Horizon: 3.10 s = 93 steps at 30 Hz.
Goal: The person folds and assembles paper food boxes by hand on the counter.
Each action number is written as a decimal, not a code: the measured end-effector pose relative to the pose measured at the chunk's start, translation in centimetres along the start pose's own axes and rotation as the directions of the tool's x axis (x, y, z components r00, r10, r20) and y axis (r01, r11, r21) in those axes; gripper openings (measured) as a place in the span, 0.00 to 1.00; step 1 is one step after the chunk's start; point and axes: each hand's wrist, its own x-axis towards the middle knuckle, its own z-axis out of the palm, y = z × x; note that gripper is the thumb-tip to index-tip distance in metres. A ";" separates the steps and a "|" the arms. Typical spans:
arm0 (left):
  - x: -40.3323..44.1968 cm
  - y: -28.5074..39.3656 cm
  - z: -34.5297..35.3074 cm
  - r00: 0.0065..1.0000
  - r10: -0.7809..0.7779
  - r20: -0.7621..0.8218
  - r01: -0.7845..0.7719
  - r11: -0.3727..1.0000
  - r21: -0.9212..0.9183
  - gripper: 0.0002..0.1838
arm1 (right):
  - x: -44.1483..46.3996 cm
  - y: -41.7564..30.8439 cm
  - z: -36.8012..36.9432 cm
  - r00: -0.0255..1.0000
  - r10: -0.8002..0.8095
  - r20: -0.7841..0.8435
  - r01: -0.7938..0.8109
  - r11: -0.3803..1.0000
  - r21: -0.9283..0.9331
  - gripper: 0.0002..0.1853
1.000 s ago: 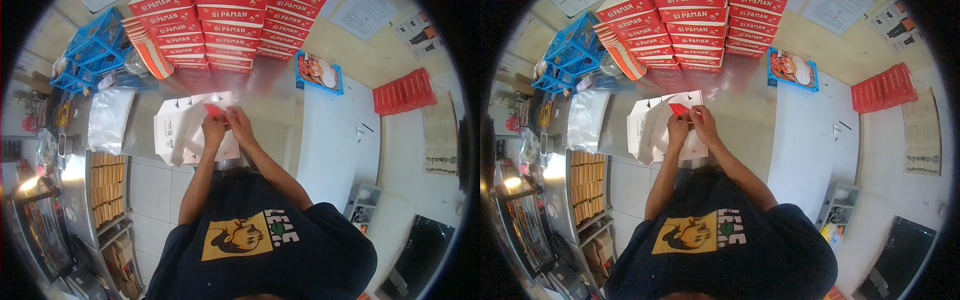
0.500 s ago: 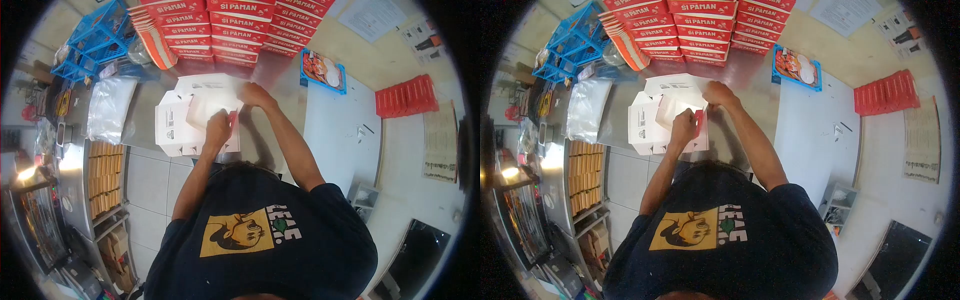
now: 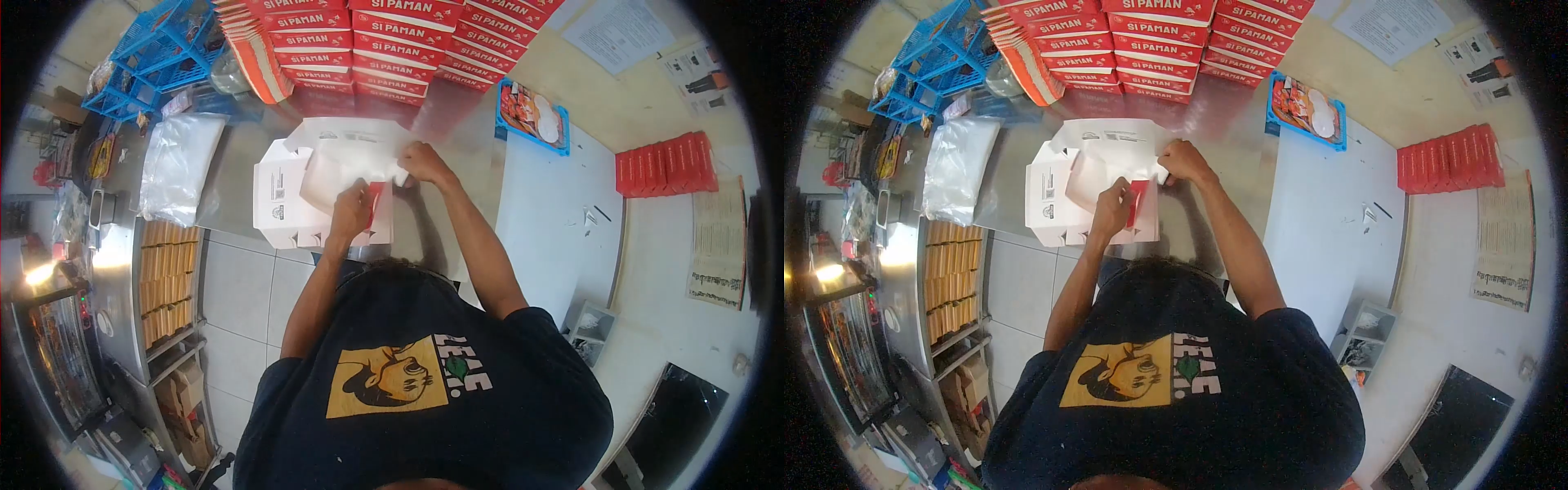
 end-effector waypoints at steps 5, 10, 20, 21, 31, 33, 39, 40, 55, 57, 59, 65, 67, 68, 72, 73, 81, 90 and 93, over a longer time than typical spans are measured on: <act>0.1 -0.1 -0.7 0.999 -0.027 0.047 0.028 0.999 -0.017 0.06 | -0.1 -0.2 -0.4 0.998 0.006 0.066 -0.009 0.999 0.050 0.10; 0.9 0.3 1.6 0.999 -0.029 0.036 0.032 0.996 -0.082 0.06 | -1.8 -1.7 3.2 0.972 0.181 0.151 -0.232 0.851 0.471 0.09; 0.7 1.3 2.2 0.978 -0.208 0.031 0.210 0.959 -0.191 0.07 | -3.4 1.7 7.3 0.997 -0.043 -0.059 0.034 0.989 -0.143 0.10; 0.9 -0.5 2.3 0.980 -0.183 0.083 0.192 0.973 -0.129 0.07 | -3.6 1.8 6.9 0.999 0.004 0.053 0.003 0.991 -0.131 0.09; 5.4 7.8 -14.2 0.955 0.186 -0.230 -0.081 0.912 0.402 0.19 | 2.7 -13.5 2.0 0.833 -0.367 0.414 0.533 0.732 -0.424 0.31; 7.7 4.6 -14.8 0.899 0.407 -0.163 -0.267 0.803 0.533 0.18 | 4.0 -13.1 4.9 0.823 -0.180 0.539 0.481 0.724 -0.493 0.32; 7.5 -0.1 -17.5 0.845 0.368 0.389 -0.487 0.829 0.274 0.15 | 3.6 -11.9 7.1 0.783 -0.436 0.444 0.620 0.478 -0.622 0.23; 7.3 0.3 -17.9 0.841 0.370 0.395 -0.492 0.827 0.273 0.15 | 3.5 -12.0 7.0 0.749 -0.526 0.404 0.639 0.411 -0.650 0.25; 4.7 3.0 -17.5 0.724 0.604 0.333 -0.687 0.593 0.419 0.07 | -1.5 -15.3 1.1 0.616 -0.622 0.484 0.753 0.283 -0.594 0.21; 4.3 0.9 -16.4 0.723 0.672 0.162 -0.656 0.593 0.467 0.11 | -0.7 -11.9 1.0 0.765 -0.522 0.376 0.602 0.377 -0.704 0.20; 2.9 -0.7 -14.5 0.807 0.589 -0.039 -0.517 0.736 0.436 0.12 | -0.2 -7.8 1.7 0.881 -0.405 0.246 0.428 0.455 -0.781 0.18; 0.8 -3.7 -9.0 0.924 -0.140 -0.356 0.107 0.988 -0.110 0.25 | -1.1 -2.4 6.5 0.958 -0.209 -0.199 0.124 0.920 -0.371 0.16; 0.8 -3.5 -8.5 0.907 -0.285 -0.311 0.184 0.930 -0.319 0.25 | 0.0 -0.9 8.7 0.952 -0.118 -0.281 0.053 0.972 -0.229 0.16; 0.6 -3.8 -8.2 0.878 -0.417 -0.236 0.252 0.821 -0.512 0.26 | 0.3 0.0 9.7 0.937 -0.016 -0.348 -0.013 0.997 -0.080 0.16; -1.2 -5.0 -7.3 0.916 -0.368 -0.160 0.210 0.780 -0.590 0.27 | -1.0 1.9 12.6 0.880 -0.056 -0.472 0.069 0.998 0.011 0.19; -1.8 -4.6 -6.9 0.950 -0.239 -0.199 0.137 0.896 -0.421 0.28 | -1.4 2.0 12.6 0.903 -0.050 -0.426 0.063 0.998 0.017 0.20; -3.5 -7.5 -5.4 0.977 0.137 -0.163 -0.054 0.900 0.432 0.32 | -1.6 1.9 12.2 0.956 0.003 -0.293 -0.042 0.991 -0.126 0.27; -0.5 -0.4 -11.4 0.939 -0.311 0.148 0.312 0.588 -0.746 0.36 | -2.4 -1.6 8.8 0.903 -0.180 -0.391 0.266 0.947 0.179 0.20; -0.4 2.2 -12.0 0.952 -0.294 0.081 0.259 0.639 -0.725 0.37 | -4.2 -3.7 6.8 0.907 -0.274 -0.319 0.373 0.876 0.307 0.29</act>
